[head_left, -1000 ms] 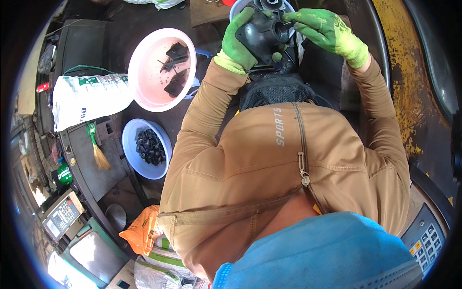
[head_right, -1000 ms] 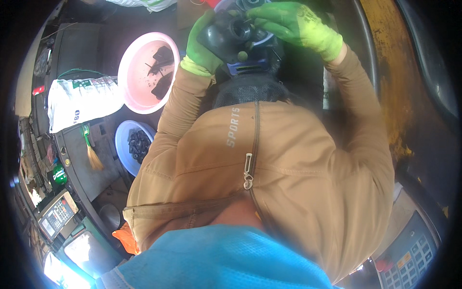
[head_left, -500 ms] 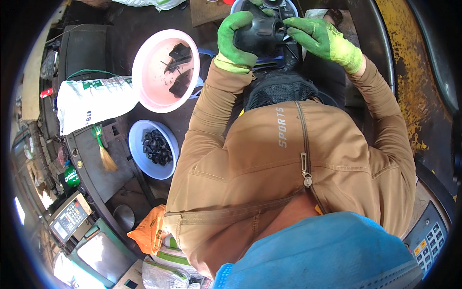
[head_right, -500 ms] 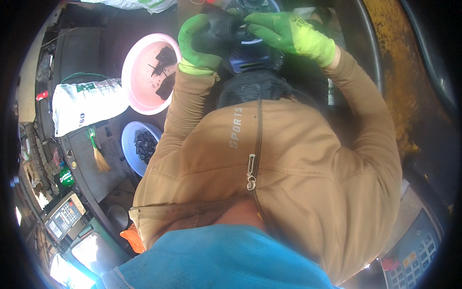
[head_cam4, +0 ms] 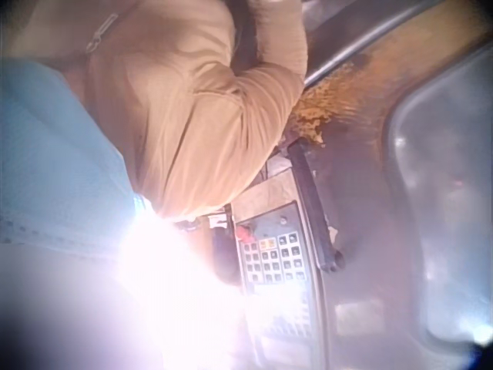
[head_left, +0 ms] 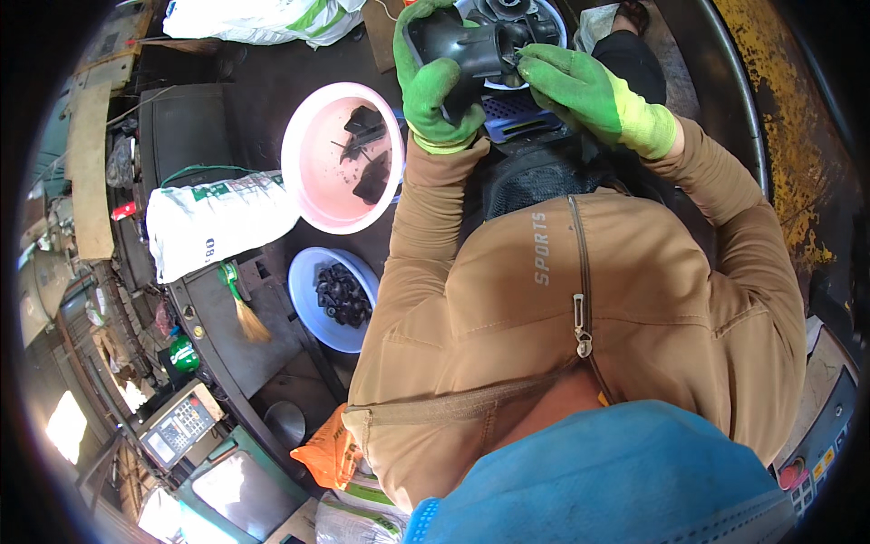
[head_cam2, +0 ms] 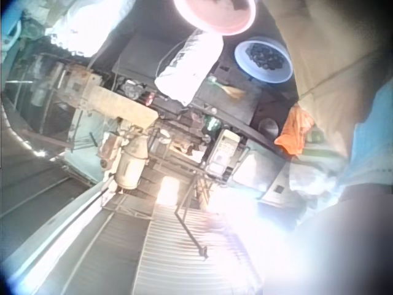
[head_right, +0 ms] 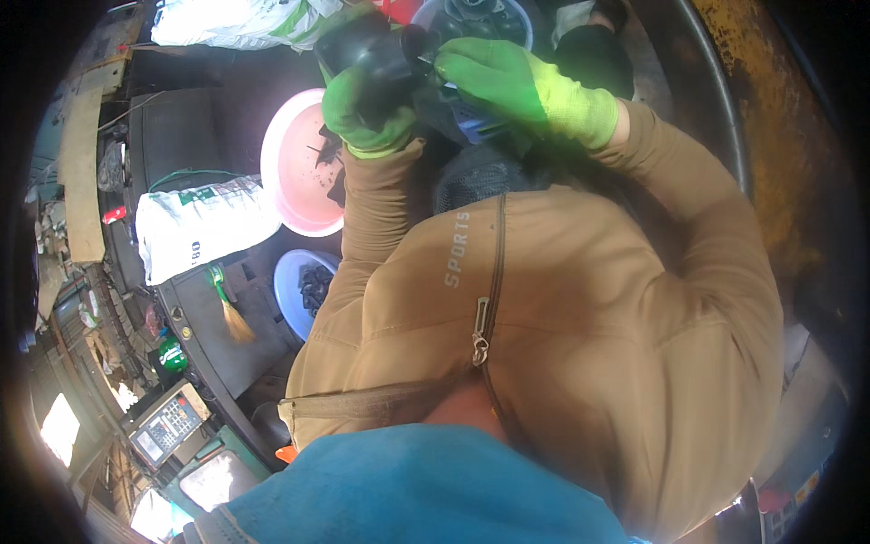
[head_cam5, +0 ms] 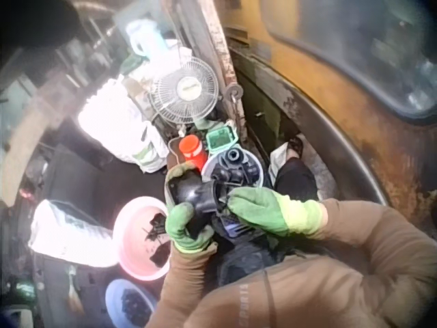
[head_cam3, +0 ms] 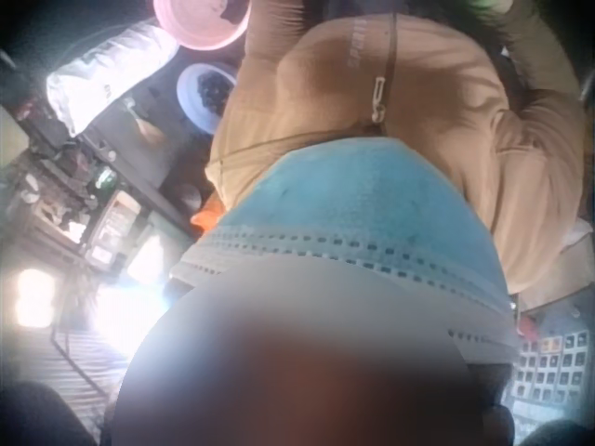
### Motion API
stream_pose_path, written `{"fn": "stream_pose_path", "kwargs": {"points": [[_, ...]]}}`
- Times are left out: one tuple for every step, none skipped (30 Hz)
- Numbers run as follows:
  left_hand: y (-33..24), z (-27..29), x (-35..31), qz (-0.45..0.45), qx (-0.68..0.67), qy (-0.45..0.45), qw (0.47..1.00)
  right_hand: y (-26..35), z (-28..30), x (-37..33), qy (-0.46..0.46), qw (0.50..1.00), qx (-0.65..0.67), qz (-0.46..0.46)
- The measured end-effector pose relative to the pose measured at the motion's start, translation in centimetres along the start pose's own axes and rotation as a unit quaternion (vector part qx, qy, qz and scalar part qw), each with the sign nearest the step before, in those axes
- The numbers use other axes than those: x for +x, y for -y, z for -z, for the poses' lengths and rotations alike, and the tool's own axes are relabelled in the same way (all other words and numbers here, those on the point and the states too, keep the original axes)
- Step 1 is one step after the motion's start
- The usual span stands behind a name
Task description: The person uses a wrench to tighten a bolt on a metal part, then picks up a black cylindrical component and inserts a small metal piece into it. The person repeats this insertion process with several similar components, placing each finished unit into a nearby container.
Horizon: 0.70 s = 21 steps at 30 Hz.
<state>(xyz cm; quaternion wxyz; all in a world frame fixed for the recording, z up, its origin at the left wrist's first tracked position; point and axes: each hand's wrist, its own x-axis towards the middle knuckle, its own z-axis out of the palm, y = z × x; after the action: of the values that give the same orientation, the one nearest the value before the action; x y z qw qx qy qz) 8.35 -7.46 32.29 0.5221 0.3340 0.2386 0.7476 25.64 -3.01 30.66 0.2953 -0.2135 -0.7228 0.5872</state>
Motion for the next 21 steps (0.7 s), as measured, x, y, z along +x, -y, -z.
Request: {"fn": "stream_pose_path", "kwargs": {"points": [[-0.1,-0.2,0.0,0.007,0.004,0.019,1.000,0.7,-0.2,-0.2,-0.003,0.996,0.061,-0.060],[0.0,-0.2,0.4,-0.033,0.043,0.031,0.998,1.4,-0.4,-0.4,-0.007,0.986,0.119,-0.112],[0.2,-0.1,0.7,-0.074,0.080,0.044,0.993,2.0,-0.5,-0.5,0.004,0.972,0.188,-0.139],[0.3,0.2,1.1,-0.116,0.117,0.058,0.985,2.6,-0.5,-0.6,-0.006,0.961,0.209,-0.182],[0.7,0.5,1.5,-0.188,0.097,0.092,0.973,3.1,-0.5,-0.6,-0.001,0.950,0.240,-0.201],[0.7,1.0,1.6,-0.190,0.144,0.119,0.964,3.6,-0.5,-0.7,0.010,0.937,0.276,-0.212],[0.8,1.5,1.8,-0.192,0.190,0.146,0.952,4.0,-0.4,-0.8,0.005,0.927,0.292,-0.235],[0.7,2.0,1.9,-0.194,0.236,0.172,0.937,4.4,-0.4,-0.9,0.005,0.916,0.314,-0.251],[1.0,2.3,2.2,-0.257,0.206,0.169,0.929,4.7,-0.4,-1.0,-0.002,0.903,0.329,-0.277],[0.7,2.6,2.3,-0.290,0.261,0.204,0.898,5.1,-0.4,-1.1,0.000,0.896,0.343,-0.284],[0.3,2.9,2.6,-0.322,0.314,0.237,0.861,5.4,-0.4,-1.2,-0.006,0.887,0.350,-0.301],[-0.1,3.0,2.8,-0.351,0.365,0.269,0.819,5.6,-0.4,-1.2,-0.005,0.878,0.364,-0.311],[-0.4,3.0,2.9,-0.360,0.354,0.275,0.818,5.8,-0.2,-1.3,-0.005,0.862,0.378,-0.337],[-0.9,2.9,3.1,-0.378,0.389,0.294,0.787,5.9,0.0,-1.3,0.002,0.845,0.398,-0.356],[-1.5,2.8,3.4,-0.396,0.422,0.312,0.754,5.9,0.2,-1.4,0.014,0.828,0.428,-0.362],[-2.0,2.6,3.6,-0.412,0.454,0.328,0.718,5.8,0.4,-1.4,0.028,0.808,0.442,-0.387],[-2.4,2.4,3.9,-0.407,0.423,0.372,0.719,5.6,0.5,-1.4,0.048,0.788,0.466,-0.399],[-2.8,2.1,4.0,-0.413,0.439,0.385,0.699,5.3,0.7,-1.4,0.087,0.764,0.501,-0.396],[-3.0,1.9,4.1,-0.419,0.443,0.401,0.683,5.1,0.7,-1.4,0.095,0.740,0.531,-0.403],[-3.3,1.8,4.2,-0.429,0.436,0.412,0.675,4.9,0.7,-1.5,0.123,0.710,0.570,-0.395],[-3.1,1.7,4.1,-0.419,0.405,0.375,0.720,4.7,0.6,-1.5,0.134,0.677,0.606,-0.396]]}}
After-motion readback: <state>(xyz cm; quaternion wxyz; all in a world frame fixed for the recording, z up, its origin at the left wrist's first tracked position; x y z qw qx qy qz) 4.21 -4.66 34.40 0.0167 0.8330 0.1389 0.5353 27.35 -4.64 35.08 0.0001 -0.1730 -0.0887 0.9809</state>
